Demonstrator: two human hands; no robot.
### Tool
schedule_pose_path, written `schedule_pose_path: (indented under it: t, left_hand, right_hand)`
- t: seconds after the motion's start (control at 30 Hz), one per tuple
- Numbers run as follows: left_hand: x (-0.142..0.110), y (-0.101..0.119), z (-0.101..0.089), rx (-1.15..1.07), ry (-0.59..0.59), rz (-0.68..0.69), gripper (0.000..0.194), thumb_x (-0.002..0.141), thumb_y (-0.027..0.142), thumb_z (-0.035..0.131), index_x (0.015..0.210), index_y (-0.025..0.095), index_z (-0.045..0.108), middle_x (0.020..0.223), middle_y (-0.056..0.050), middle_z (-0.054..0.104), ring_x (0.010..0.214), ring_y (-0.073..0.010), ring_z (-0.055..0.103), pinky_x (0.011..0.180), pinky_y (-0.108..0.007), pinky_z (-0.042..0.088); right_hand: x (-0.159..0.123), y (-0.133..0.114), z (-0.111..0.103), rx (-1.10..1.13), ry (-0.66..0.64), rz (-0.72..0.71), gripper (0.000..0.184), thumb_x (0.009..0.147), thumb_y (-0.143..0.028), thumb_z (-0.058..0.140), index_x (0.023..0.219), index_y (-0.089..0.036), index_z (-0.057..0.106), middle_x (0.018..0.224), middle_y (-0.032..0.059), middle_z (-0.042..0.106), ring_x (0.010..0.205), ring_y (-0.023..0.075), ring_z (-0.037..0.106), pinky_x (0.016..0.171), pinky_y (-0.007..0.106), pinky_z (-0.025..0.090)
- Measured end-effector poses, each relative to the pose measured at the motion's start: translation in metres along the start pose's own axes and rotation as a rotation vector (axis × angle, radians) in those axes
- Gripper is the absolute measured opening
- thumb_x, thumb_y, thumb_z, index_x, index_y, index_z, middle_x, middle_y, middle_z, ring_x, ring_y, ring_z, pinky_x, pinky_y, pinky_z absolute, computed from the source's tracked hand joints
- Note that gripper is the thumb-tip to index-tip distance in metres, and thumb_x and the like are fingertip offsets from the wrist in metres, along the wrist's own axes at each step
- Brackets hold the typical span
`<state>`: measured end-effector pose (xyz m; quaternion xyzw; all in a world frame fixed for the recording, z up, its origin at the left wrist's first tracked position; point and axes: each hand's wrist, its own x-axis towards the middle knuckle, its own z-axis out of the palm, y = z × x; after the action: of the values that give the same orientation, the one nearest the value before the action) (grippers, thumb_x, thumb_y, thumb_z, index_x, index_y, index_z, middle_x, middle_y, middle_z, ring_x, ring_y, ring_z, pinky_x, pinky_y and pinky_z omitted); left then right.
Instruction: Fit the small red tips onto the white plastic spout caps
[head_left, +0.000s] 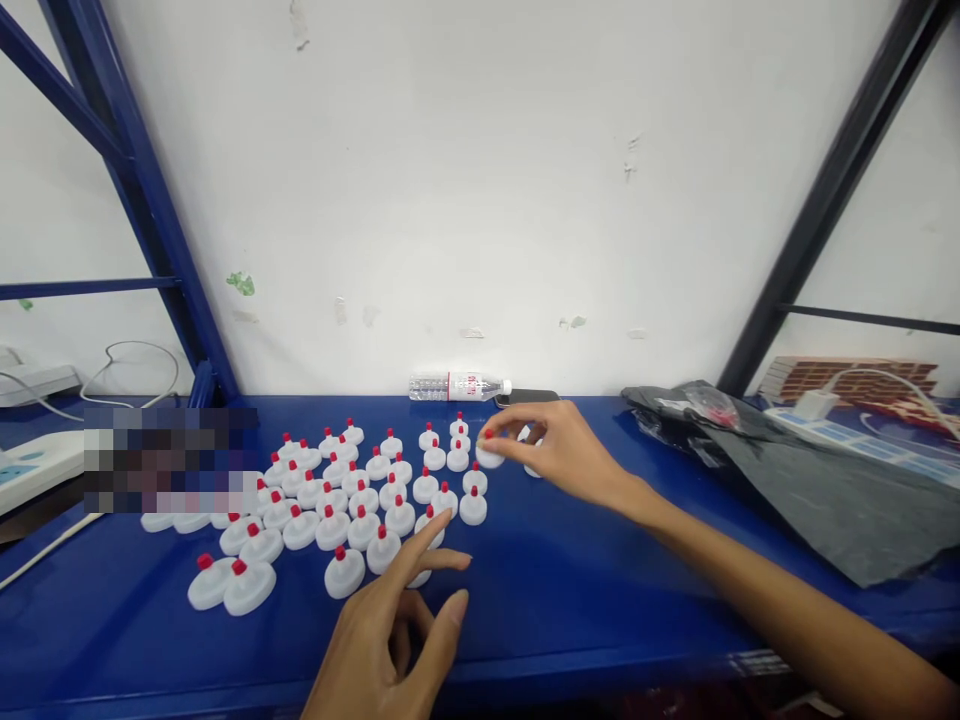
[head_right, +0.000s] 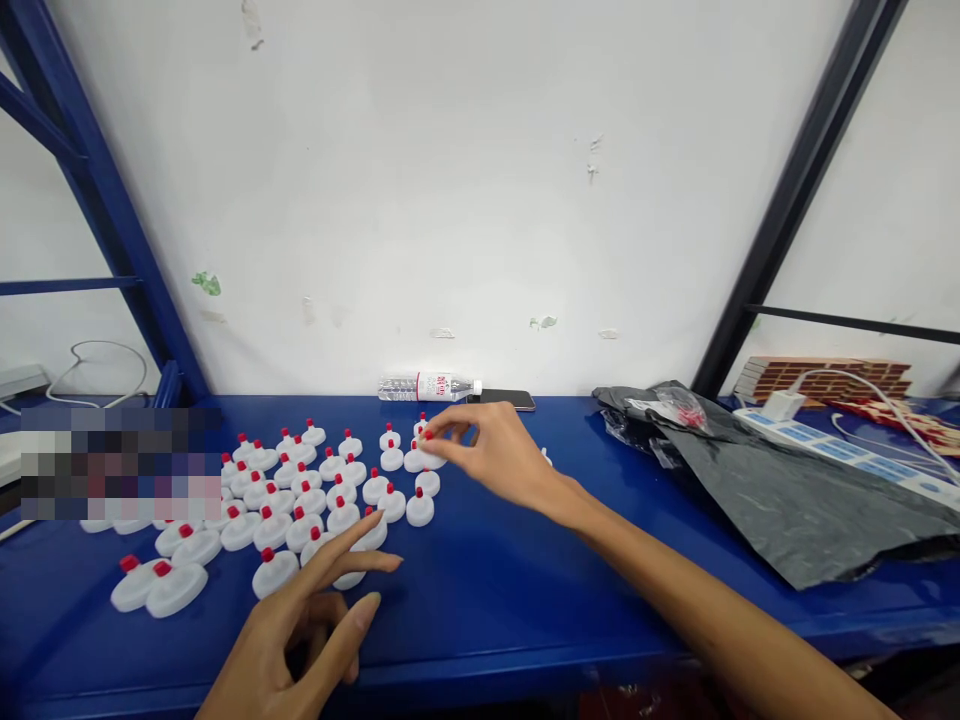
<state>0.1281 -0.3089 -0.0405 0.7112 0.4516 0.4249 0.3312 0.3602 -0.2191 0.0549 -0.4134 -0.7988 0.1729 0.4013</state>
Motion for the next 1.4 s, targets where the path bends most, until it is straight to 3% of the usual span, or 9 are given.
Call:
schedule_pose_path:
  t: [0.27,0.47,0.67,0.77,0.9,1.0,1.13,1.27,1.4]
  left_hand:
    - [-0.002,0.008,0.002,-0.037,0.042,-0.004,0.037,0.101,0.046,0.052,0.136,0.033,0.058,0.116,-0.004,0.072,0.05,-0.0082,0.058,0.047,-0.022,0.047]
    - [-0.002,0.006,0.002,-0.017,0.009,-0.012,0.036,0.1,0.046,0.054,0.133,0.032,0.058,0.115,-0.003,0.073,0.05,-0.0084,0.058,0.047,-0.022,0.047]
    - [-0.003,0.01,0.004,-0.019,0.062,-0.009,0.033,0.1,0.046,0.054,0.13,0.034,0.06,0.111,0.0,0.074,0.05,-0.0083,0.056,0.048,-0.022,0.046]
    - [-0.003,0.01,0.004,-0.019,0.04,-0.008,0.032,0.1,0.046,0.054,0.129,0.033,0.059,0.107,0.0,0.073,0.05,-0.0089,0.057,0.047,-0.022,0.046]
    - [-0.002,0.009,0.004,-0.004,0.027,-0.004,0.031,0.101,0.045,0.053,0.129,0.032,0.059,0.108,-0.001,0.072,0.051,-0.008,0.056,0.048,-0.021,0.044]
    - [-0.003,0.008,0.004,0.004,0.04,0.013,0.03,0.101,0.044,0.052,0.128,0.032,0.059,0.109,-0.001,0.072,0.051,-0.0073,0.055,0.048,-0.02,0.045]
    - [-0.002,0.007,0.003,0.067,0.029,0.057,0.038,0.1,0.042,0.056,0.136,0.033,0.058,0.108,-0.001,0.075,0.05,-0.0078,0.057,0.045,-0.019,0.045]
    - [0.001,0.006,0.001,0.159,0.02,0.118,0.058,0.091,0.04,0.069,0.147,0.033,0.054,0.112,-0.002,0.078,0.049,-0.0084,0.06,0.047,-0.02,0.051]
    - [0.004,0.009,0.0,0.215,-0.015,0.177,0.035,0.089,0.04,0.073,0.122,0.028,0.075,0.083,0.001,0.079,0.049,-0.01,0.06,0.046,-0.019,0.05]
  right_hand:
    - [0.005,0.051,0.015,-0.205,-0.083,0.147,0.008,0.086,-0.025,0.077,0.09,-0.019,0.08,0.084,0.0045,0.081,0.076,0.0195,0.075,0.069,0.029,0.054]
    - [0.003,0.055,0.025,-0.167,-0.143,0.162,0.018,0.087,-0.03,0.078,0.098,-0.016,0.081,0.088,0.0077,0.082,0.08,0.0212,0.077,0.073,0.03,0.058]
    - [0.01,0.039,-0.013,-0.401,-0.085,0.13,0.032,0.094,-0.047,0.068,0.105,-0.02,0.081,0.094,0.0073,0.081,0.081,0.0215,0.074,0.072,0.032,0.053]
    - [0.01,0.041,-0.033,-0.524,-0.208,0.192,0.028,0.088,-0.047,0.074,0.098,-0.022,0.082,0.091,0.0061,0.08,0.078,0.0224,0.073,0.066,0.032,0.049]
    - [0.007,0.051,-0.039,-0.574,-0.395,0.251,0.008,0.082,-0.026,0.078,0.087,-0.023,0.083,0.084,0.0041,0.08,0.071,0.0203,0.072,0.06,0.028,0.045]
    - [0.008,0.047,-0.042,-0.484,-0.384,0.241,0.011,0.084,-0.018,0.073,0.082,-0.022,0.083,0.084,0.0036,0.08,0.071,0.0172,0.07,0.061,0.027,0.045]
    - [0.006,0.017,-0.048,-0.181,-0.483,0.138,0.018,0.085,-0.038,0.078,0.089,-0.022,0.084,0.083,0.0026,0.08,0.07,0.0158,0.067,0.06,0.025,0.046]
    - [-0.008,-0.016,-0.029,0.099,-0.619,-0.041,0.023,0.089,-0.044,0.075,0.096,-0.025,0.085,0.088,0.0002,0.081,0.072,0.0141,0.066,0.065,0.024,0.048]
    - [-0.019,-0.032,-0.007,0.231,-0.704,-0.087,0.024,0.092,-0.042,0.072,0.106,-0.027,0.083,0.092,0.0005,0.081,0.076,0.0145,0.07,0.071,0.024,0.052]
